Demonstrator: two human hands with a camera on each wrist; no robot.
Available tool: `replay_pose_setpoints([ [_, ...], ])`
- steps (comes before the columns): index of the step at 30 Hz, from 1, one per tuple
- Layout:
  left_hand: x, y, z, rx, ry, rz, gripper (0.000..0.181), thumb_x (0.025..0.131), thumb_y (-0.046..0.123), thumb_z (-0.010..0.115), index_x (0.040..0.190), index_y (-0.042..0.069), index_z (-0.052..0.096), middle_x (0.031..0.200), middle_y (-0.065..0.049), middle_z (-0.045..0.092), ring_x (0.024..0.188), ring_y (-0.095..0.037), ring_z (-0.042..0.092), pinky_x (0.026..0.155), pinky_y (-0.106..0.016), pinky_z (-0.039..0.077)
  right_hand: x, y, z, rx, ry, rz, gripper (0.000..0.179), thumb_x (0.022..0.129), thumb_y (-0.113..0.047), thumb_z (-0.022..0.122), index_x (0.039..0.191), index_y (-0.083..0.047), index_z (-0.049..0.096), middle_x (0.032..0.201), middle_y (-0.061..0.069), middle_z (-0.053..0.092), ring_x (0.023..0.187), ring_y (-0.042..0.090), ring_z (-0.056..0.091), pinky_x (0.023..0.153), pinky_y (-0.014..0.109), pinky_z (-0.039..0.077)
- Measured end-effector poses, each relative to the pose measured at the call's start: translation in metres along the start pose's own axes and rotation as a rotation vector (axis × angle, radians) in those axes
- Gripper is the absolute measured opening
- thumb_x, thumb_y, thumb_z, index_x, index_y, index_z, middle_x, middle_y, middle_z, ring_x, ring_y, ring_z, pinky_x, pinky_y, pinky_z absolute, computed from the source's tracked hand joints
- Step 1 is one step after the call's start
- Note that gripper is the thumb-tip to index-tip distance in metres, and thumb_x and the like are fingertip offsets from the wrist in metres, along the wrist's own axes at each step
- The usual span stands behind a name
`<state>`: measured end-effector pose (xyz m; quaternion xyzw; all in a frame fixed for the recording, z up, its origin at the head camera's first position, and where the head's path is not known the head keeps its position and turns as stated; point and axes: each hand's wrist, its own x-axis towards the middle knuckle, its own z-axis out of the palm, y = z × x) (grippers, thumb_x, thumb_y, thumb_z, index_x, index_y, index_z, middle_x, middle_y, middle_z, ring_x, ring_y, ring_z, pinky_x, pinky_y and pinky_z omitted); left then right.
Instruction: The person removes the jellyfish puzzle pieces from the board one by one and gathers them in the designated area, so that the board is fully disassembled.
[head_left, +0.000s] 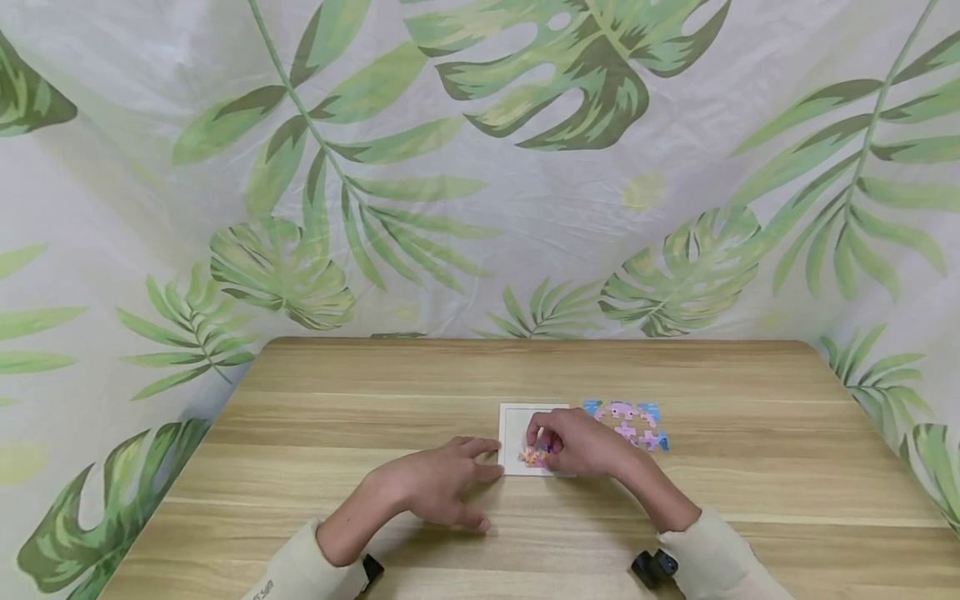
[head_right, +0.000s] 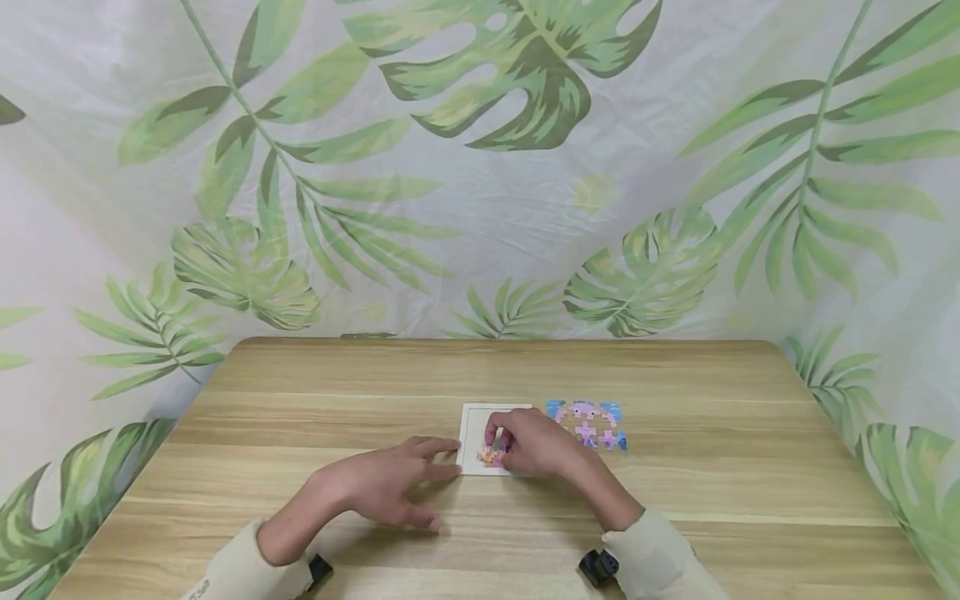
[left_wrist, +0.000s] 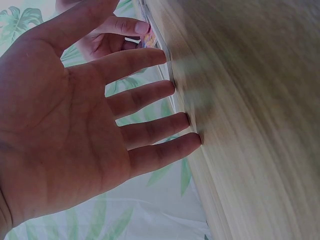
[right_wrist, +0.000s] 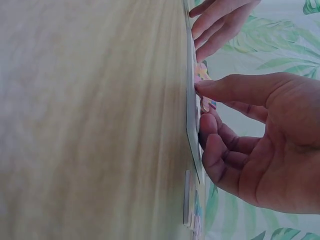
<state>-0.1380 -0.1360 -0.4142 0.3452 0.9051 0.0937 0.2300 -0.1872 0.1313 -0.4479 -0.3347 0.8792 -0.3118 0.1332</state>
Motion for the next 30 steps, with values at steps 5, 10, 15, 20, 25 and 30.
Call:
replay_pose_setpoints([
  [5, 0.000, 0.001, -0.001, -0.001, -0.009, -0.002, 0.069, 0.094, 0.045, 0.082, 0.154, 0.019, 0.061, 0.173, -0.006, 0.038, 0.159, -0.032, 0.037, 0.121, -0.051, 0.048, -0.002, 0.001, -0.002, 0.084, -0.024, 0.030, 0.018, 0.098, 0.004, 0.065, 0.106, -0.011, 0.071, 0.079, 0.000, 0.068, 0.065, 0.005, 0.053, 0.061, 0.021, 0.045],
  [10, 0.000, 0.001, -0.001, -0.001, -0.011, -0.005, 0.069, 0.094, 0.045, 0.083, 0.154, 0.019, 0.061, 0.173, -0.006, 0.038, 0.159, -0.032, 0.038, 0.121, -0.051, 0.048, -0.003, 0.001, -0.005, 0.158, -0.031, 0.040, 0.021, 0.101, 0.004, 0.057, 0.107, -0.008, 0.072, 0.075, 0.004, 0.067, 0.060, 0.005, 0.050, 0.055, 0.021, 0.041],
  [15, 0.000, 0.001, -0.001, -0.004, -0.008, -0.004, 0.069, 0.093, 0.045, 0.083, 0.153, 0.018, 0.062, 0.173, -0.006, 0.038, 0.158, -0.032, 0.038, 0.120, -0.050, 0.048, -0.006, 0.000, -0.010, 0.192, -0.025, 0.060, 0.019, 0.103, 0.000, 0.058, 0.110, -0.009, 0.073, 0.082, 0.004, 0.071, 0.065, 0.007, 0.054, 0.060, 0.022, 0.045],
  [20, 0.001, 0.000, 0.000, -0.005, -0.008, -0.004, 0.069, 0.093, 0.045, 0.083, 0.153, 0.019, 0.061, 0.173, -0.006, 0.038, 0.158, -0.032, 0.039, 0.120, -0.050, 0.048, -0.011, 0.004, -0.014, 0.218, -0.028, 0.076, 0.018, 0.103, -0.002, 0.059, 0.110, -0.008, 0.074, 0.084, 0.008, 0.070, 0.065, 0.009, 0.053, 0.059, 0.023, 0.044],
  [25, 0.001, 0.000, 0.001, -0.002, -0.006, 0.001, 0.069, 0.093, 0.044, 0.083, 0.153, 0.019, 0.062, 0.173, -0.006, 0.038, 0.158, -0.032, 0.039, 0.120, -0.050, 0.048, -0.019, 0.009, -0.016, 0.214, -0.030, 0.082, 0.017, 0.103, -0.003, 0.059, 0.110, -0.008, 0.074, 0.082, 0.006, 0.067, 0.060, 0.007, 0.048, 0.056, 0.023, 0.042],
  [30, 0.001, 0.000, 0.001, 0.001, -0.002, 0.003, 0.069, 0.093, 0.044, 0.083, 0.153, 0.018, 0.061, 0.173, -0.007, 0.038, 0.158, -0.032, 0.038, 0.121, -0.050, 0.047, -0.029, 0.015, -0.019, 0.197, -0.004, 0.079, 0.017, 0.103, -0.002, 0.060, 0.108, -0.010, 0.074, 0.077, 0.002, 0.062, 0.062, 0.005, 0.047, 0.060, 0.022, 0.041],
])
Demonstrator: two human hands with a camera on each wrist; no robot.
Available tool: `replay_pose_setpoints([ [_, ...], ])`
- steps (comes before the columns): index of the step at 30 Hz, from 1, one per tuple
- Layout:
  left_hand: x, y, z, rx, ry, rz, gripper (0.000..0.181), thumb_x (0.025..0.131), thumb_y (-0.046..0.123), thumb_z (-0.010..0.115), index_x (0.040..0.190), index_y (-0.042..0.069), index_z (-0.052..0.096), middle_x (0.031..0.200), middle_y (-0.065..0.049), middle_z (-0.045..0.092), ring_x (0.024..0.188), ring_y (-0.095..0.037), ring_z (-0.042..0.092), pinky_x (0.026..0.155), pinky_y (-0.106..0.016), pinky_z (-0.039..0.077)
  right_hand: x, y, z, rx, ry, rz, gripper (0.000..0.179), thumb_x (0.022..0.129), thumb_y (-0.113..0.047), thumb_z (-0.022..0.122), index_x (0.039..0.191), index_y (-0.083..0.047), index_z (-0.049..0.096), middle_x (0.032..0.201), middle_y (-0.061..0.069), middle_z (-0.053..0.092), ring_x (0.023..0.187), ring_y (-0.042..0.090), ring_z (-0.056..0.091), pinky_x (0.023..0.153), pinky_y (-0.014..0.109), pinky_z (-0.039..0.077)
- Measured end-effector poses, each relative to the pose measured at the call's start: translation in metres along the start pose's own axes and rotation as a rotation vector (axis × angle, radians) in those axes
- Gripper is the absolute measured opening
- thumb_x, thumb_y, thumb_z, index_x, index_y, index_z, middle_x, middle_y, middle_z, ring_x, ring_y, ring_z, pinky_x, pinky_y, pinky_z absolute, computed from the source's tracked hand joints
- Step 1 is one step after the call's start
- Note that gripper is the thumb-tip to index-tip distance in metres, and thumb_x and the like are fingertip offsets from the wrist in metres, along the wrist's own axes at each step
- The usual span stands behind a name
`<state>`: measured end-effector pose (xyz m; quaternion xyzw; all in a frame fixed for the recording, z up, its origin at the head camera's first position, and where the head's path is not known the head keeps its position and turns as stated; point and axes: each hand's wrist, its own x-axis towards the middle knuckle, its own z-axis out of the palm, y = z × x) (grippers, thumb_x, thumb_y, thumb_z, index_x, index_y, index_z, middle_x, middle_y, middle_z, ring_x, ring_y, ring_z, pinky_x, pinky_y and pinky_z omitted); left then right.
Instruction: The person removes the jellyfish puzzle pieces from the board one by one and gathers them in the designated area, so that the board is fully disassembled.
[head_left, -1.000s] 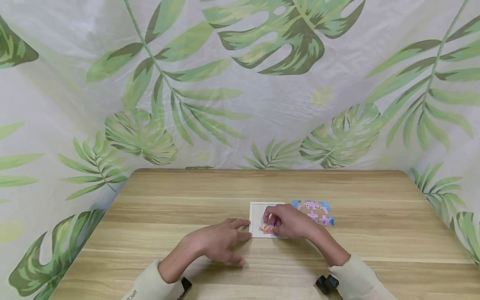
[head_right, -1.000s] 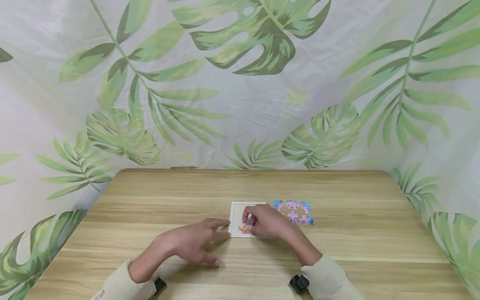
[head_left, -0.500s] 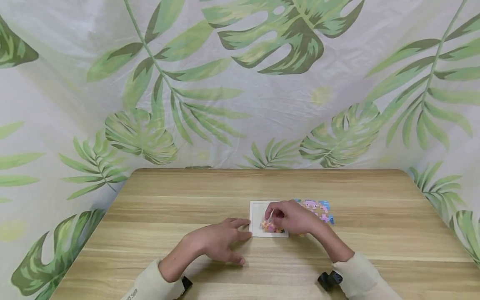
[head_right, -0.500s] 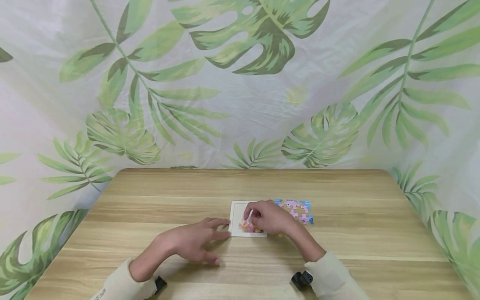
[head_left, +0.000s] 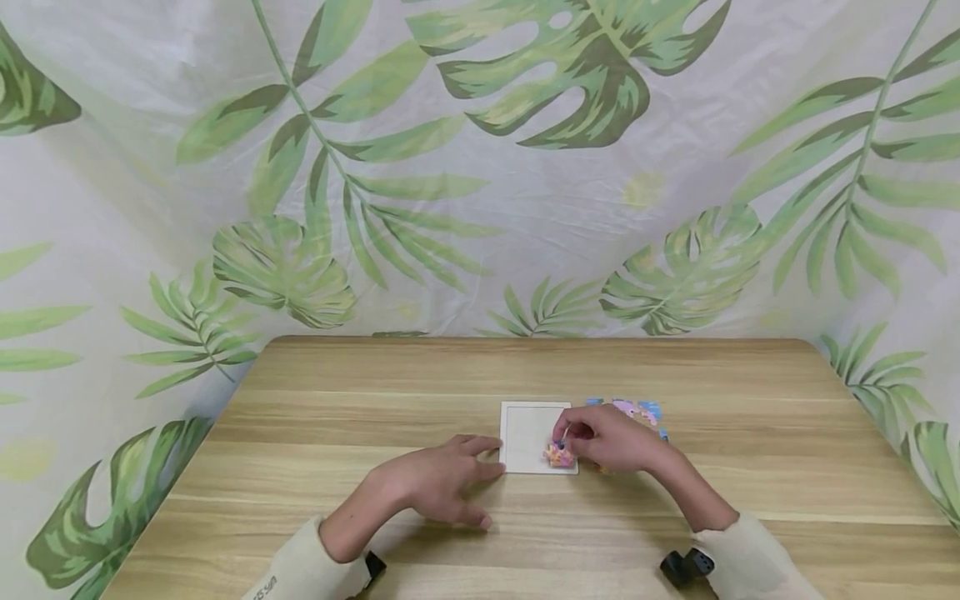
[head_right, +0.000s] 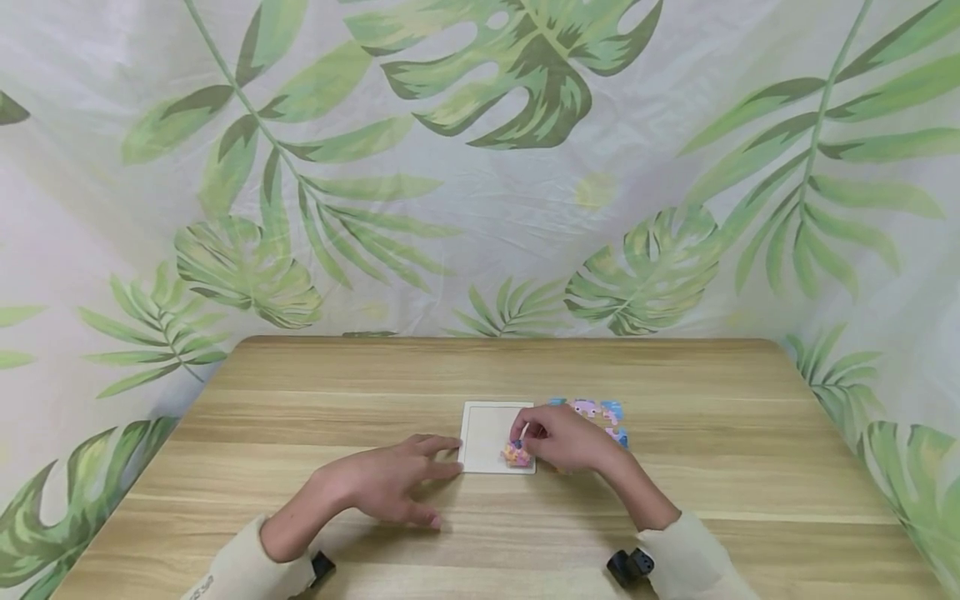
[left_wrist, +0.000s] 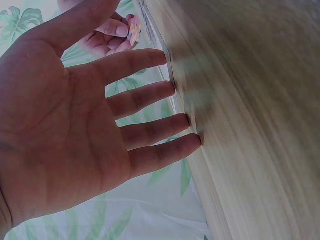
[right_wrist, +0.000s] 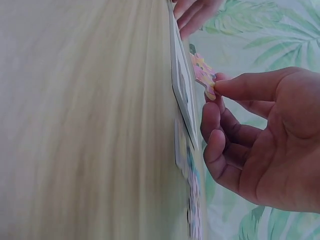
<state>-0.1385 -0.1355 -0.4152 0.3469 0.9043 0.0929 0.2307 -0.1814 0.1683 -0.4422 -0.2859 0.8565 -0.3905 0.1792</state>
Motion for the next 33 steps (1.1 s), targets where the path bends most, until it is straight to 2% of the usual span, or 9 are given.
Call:
replay_pose_setpoints([
  [6, 0.000, 0.000, -0.001, 0.005, 0.004, 0.006, 0.068, 0.094, 0.043, 0.083, 0.153, 0.018, 0.062, 0.172, -0.008, 0.039, 0.158, -0.033, 0.038, 0.121, -0.048, 0.047, -0.011, 0.008, -0.008, -0.004, 0.021, -0.012, 0.015, 0.104, -0.003, 0.061, 0.108, -0.010, 0.074, 0.080, 0.002, 0.064, 0.066, 0.005, 0.048, 0.062, 0.022, 0.042],
  [10, 0.000, 0.000, -0.002, 0.002, 0.002, 0.001, 0.068, 0.094, 0.043, 0.083, 0.153, 0.018, 0.061, 0.173, -0.007, 0.038, 0.159, -0.032, 0.038, 0.121, -0.048, 0.047, -0.018, 0.015, -0.014, 0.006, 0.029, -0.023, 0.014, 0.103, -0.003, 0.063, 0.108, -0.009, 0.074, 0.091, 0.004, 0.071, 0.074, 0.007, 0.053, 0.066, 0.022, 0.046],
  [15, 0.000, 0.001, -0.001, 0.001, -0.001, -0.006, 0.068, 0.094, 0.044, 0.083, 0.153, 0.018, 0.061, 0.173, -0.006, 0.038, 0.159, -0.032, 0.038, 0.120, -0.049, 0.048, -0.029, 0.025, -0.021, 0.017, 0.043, -0.014, 0.012, 0.104, -0.005, 0.064, 0.108, -0.009, 0.073, 0.100, 0.004, 0.072, 0.083, 0.009, 0.057, 0.071, 0.022, 0.049],
  [24, -0.002, 0.003, -0.001, 0.017, 0.002, -0.003, 0.069, 0.094, 0.044, 0.083, 0.154, 0.019, 0.061, 0.172, -0.007, 0.039, 0.158, -0.033, 0.039, 0.120, -0.050, 0.049, -0.050, 0.035, -0.031, 0.002, 0.065, 0.027, 0.012, 0.104, -0.007, 0.064, 0.108, -0.011, 0.074, 0.097, 0.000, 0.070, 0.083, 0.007, 0.055, 0.071, 0.022, 0.048],
  [33, -0.003, 0.002, 0.000, 0.016, 0.008, 0.000, 0.067, 0.094, 0.044, 0.082, 0.153, 0.019, 0.062, 0.172, -0.006, 0.040, 0.157, -0.031, 0.039, 0.118, -0.047, 0.051, -0.061, 0.043, -0.037, -0.007, 0.061, 0.039, 0.012, 0.102, -0.005, 0.065, 0.109, -0.010, 0.074, 0.094, 0.000, 0.068, 0.082, 0.004, 0.053, 0.070, 0.022, 0.046],
])
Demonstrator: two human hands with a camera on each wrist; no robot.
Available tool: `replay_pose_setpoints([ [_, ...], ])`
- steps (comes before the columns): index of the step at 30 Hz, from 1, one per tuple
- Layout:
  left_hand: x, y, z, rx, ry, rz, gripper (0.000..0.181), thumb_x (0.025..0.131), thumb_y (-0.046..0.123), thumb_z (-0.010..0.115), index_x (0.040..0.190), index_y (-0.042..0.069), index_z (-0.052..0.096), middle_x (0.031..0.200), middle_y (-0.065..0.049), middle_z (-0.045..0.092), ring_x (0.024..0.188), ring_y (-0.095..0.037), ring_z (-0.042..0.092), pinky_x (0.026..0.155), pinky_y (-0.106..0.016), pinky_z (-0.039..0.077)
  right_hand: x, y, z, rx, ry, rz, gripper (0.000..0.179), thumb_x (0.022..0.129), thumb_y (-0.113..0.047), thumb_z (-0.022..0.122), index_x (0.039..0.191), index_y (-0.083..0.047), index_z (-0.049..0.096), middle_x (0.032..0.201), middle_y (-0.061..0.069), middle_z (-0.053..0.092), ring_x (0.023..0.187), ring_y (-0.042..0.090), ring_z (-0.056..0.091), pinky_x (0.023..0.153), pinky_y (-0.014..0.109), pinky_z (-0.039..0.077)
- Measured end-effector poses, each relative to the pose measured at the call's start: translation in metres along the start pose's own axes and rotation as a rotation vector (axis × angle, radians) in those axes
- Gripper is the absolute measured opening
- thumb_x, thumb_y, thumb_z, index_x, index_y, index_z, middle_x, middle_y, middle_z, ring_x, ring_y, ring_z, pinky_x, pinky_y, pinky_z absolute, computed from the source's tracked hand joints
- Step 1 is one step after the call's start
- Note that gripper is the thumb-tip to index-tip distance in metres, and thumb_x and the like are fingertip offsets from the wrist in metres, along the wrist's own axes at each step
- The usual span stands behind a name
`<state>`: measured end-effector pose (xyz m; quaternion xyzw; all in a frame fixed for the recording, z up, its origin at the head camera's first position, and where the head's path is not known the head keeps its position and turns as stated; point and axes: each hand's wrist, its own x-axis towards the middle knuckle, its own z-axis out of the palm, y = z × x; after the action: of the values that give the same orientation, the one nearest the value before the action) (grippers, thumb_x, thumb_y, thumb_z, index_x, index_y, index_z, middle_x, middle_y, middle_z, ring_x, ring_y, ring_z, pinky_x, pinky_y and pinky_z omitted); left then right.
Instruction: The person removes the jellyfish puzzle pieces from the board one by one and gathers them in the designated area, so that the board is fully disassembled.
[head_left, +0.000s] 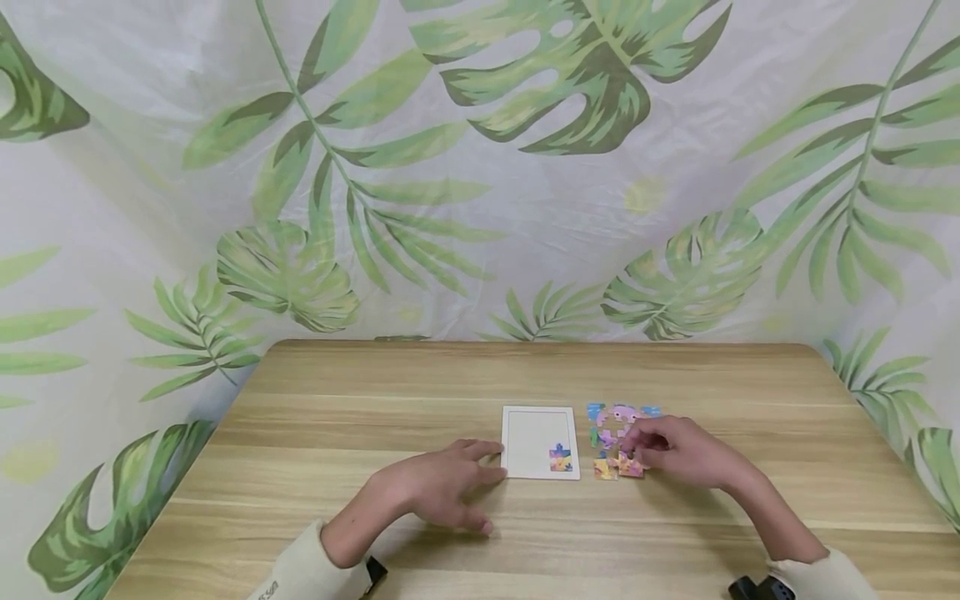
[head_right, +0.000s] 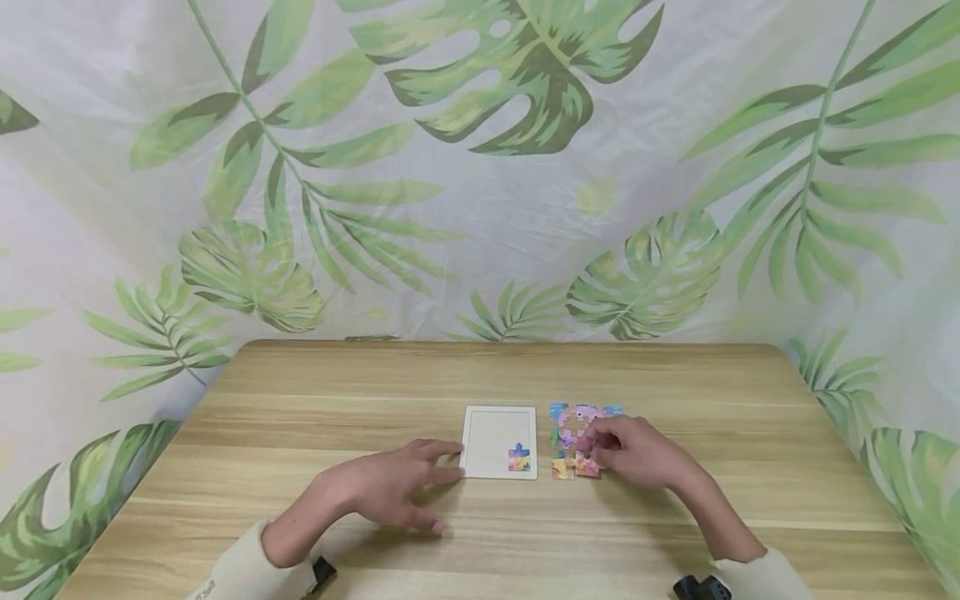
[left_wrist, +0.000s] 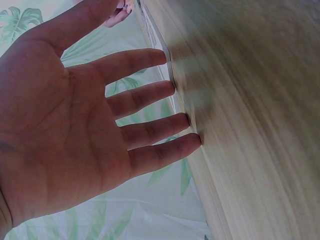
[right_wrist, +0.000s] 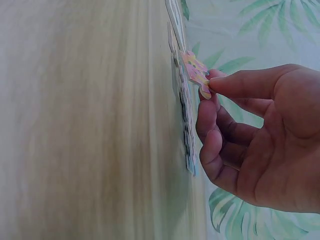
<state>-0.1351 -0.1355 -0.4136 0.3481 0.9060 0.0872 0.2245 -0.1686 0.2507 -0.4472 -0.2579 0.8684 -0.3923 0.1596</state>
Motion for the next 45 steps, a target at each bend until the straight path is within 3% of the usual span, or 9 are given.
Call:
replay_pose_setpoints([
  [23, 0.0016, 0.0001, -0.0010, -0.007, -0.011, -0.009, 0.069, 0.093, 0.043, 0.083, 0.154, 0.019, 0.061, 0.173, -0.007, 0.037, 0.159, -0.033, 0.038, 0.121, -0.049, 0.048, -0.0042, 0.0044, 0.0008, -0.093, 0.021, 0.016, 0.014, 0.097, -0.001, 0.069, 0.104, -0.011, 0.076, 0.091, -0.005, 0.070, 0.077, 0.001, 0.053, 0.068, 0.021, 0.048],
  [33, 0.0012, 0.0004, -0.0005, -0.007, -0.004, -0.001, 0.069, 0.093, 0.043, 0.083, 0.154, 0.018, 0.061, 0.172, -0.008, 0.039, 0.158, -0.033, 0.038, 0.122, -0.050, 0.046, -0.0042, 0.0012, 0.0030, -0.067, 0.008, -0.002, 0.015, 0.091, 0.000, 0.077, 0.102, -0.009, 0.075, 0.091, -0.003, 0.071, 0.079, 0.001, 0.057, 0.069, 0.021, 0.052],
  [45, 0.0012, -0.0001, 0.0003, 0.005, -0.005, -0.004, 0.068, 0.094, 0.044, 0.082, 0.154, 0.019, 0.061, 0.172, -0.006, 0.038, 0.158, -0.032, 0.038, 0.122, -0.049, 0.047, -0.0027, -0.0010, 0.0050, -0.086, 0.012, 0.024, 0.018, 0.088, 0.004, 0.076, 0.102, -0.008, 0.073, 0.091, -0.002, 0.069, 0.078, 0.002, 0.056, 0.069, 0.021, 0.052],
])
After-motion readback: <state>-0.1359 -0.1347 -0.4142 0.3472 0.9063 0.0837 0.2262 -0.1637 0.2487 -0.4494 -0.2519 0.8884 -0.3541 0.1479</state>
